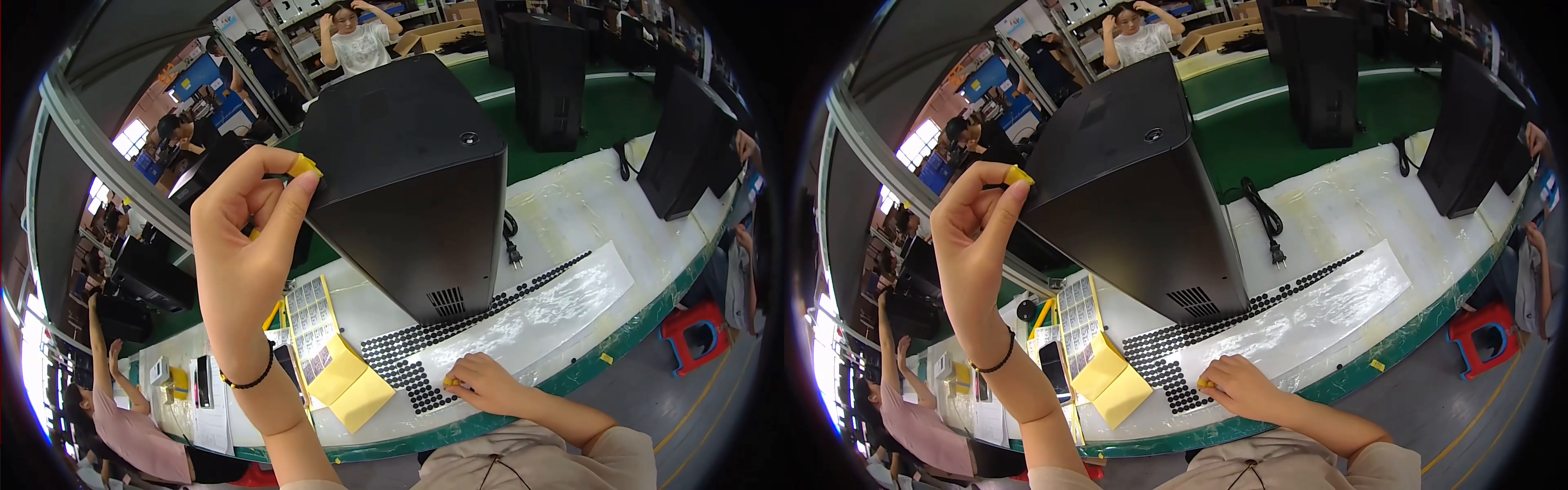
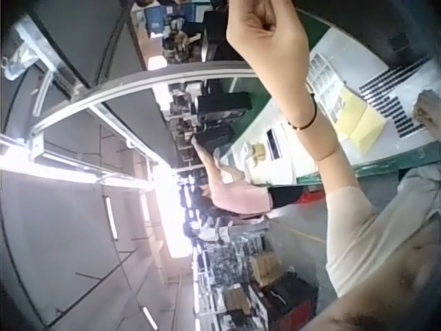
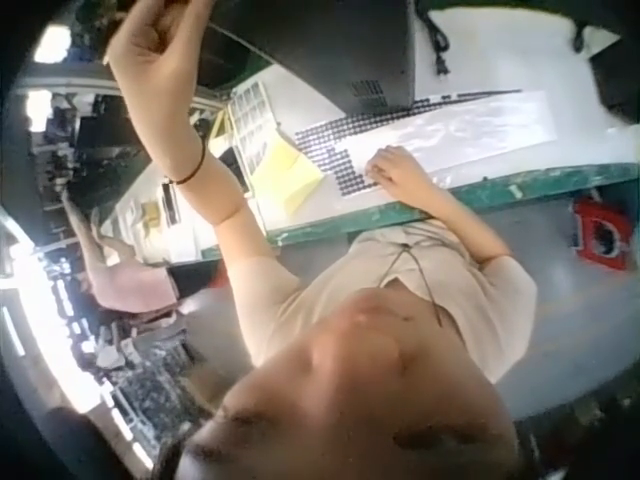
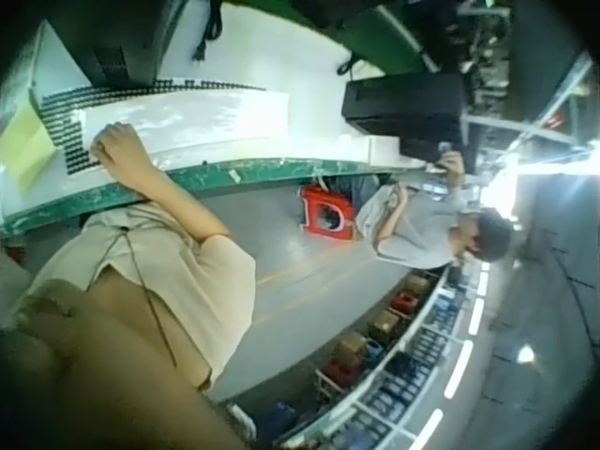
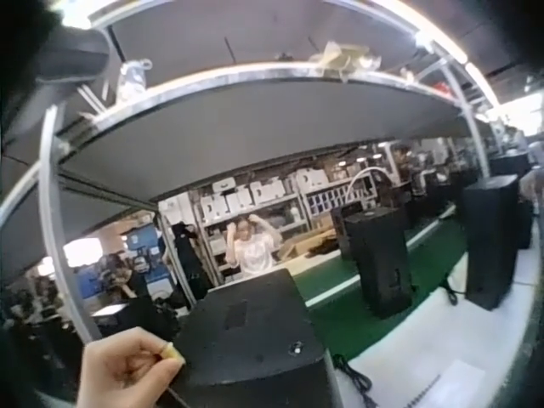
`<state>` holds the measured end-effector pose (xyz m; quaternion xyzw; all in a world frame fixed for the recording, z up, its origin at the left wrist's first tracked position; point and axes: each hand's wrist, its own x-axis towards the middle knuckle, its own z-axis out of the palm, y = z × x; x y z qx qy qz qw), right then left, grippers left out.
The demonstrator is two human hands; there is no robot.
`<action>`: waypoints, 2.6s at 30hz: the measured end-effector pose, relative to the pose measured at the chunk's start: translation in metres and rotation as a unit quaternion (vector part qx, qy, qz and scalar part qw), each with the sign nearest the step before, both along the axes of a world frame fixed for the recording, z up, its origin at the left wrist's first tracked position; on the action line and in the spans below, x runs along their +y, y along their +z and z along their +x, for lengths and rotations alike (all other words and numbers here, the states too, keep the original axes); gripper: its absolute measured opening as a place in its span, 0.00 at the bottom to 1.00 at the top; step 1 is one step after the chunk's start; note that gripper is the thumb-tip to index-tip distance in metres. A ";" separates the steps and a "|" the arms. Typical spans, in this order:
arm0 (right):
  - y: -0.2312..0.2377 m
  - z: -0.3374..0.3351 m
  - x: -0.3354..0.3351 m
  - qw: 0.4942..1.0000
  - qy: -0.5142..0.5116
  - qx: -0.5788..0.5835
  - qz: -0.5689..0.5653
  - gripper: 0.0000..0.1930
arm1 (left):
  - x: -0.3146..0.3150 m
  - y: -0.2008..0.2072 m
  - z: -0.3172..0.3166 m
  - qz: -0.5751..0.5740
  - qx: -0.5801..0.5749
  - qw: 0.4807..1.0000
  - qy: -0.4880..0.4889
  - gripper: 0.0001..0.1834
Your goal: Applying identification stickers and rubber support feet to the base of electronic speaker enclosures.
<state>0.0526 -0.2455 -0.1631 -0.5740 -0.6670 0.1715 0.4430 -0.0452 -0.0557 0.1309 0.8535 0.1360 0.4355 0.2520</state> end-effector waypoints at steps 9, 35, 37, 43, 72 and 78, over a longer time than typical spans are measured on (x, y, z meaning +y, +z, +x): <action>0.010 0.002 -0.003 1.000 0.006 0.001 -0.008 0.07 | -0.018 -0.026 -0.008 0.207 -0.015 0.970 0.127 0.09; 0.279 0.110 0.050 0.910 -0.137 -0.201 0.337 0.06 | -0.022 -0.046 -0.020 0.026 -0.167 0.985 0.046 0.17; 0.271 0.109 0.050 0.900 -0.149 -0.191 0.361 0.06 | -0.019 -0.045 -0.021 -0.001 -0.147 0.989 0.031 0.18; 0.258 0.103 0.056 0.868 -0.168 -0.161 0.438 0.05 | -0.017 -0.034 -0.013 -0.038 -0.234 0.971 -0.014 0.20; 0.234 0.098 0.072 0.787 -0.218 -0.183 0.548 0.08 | 0.146 0.021 0.113 0.094 0.034 0.995 0.000 0.16; 0.234 0.099 0.072 0.786 -0.218 -0.178 0.550 0.08 | 0.117 0.027 0.100 0.179 0.047 0.982 0.030 0.14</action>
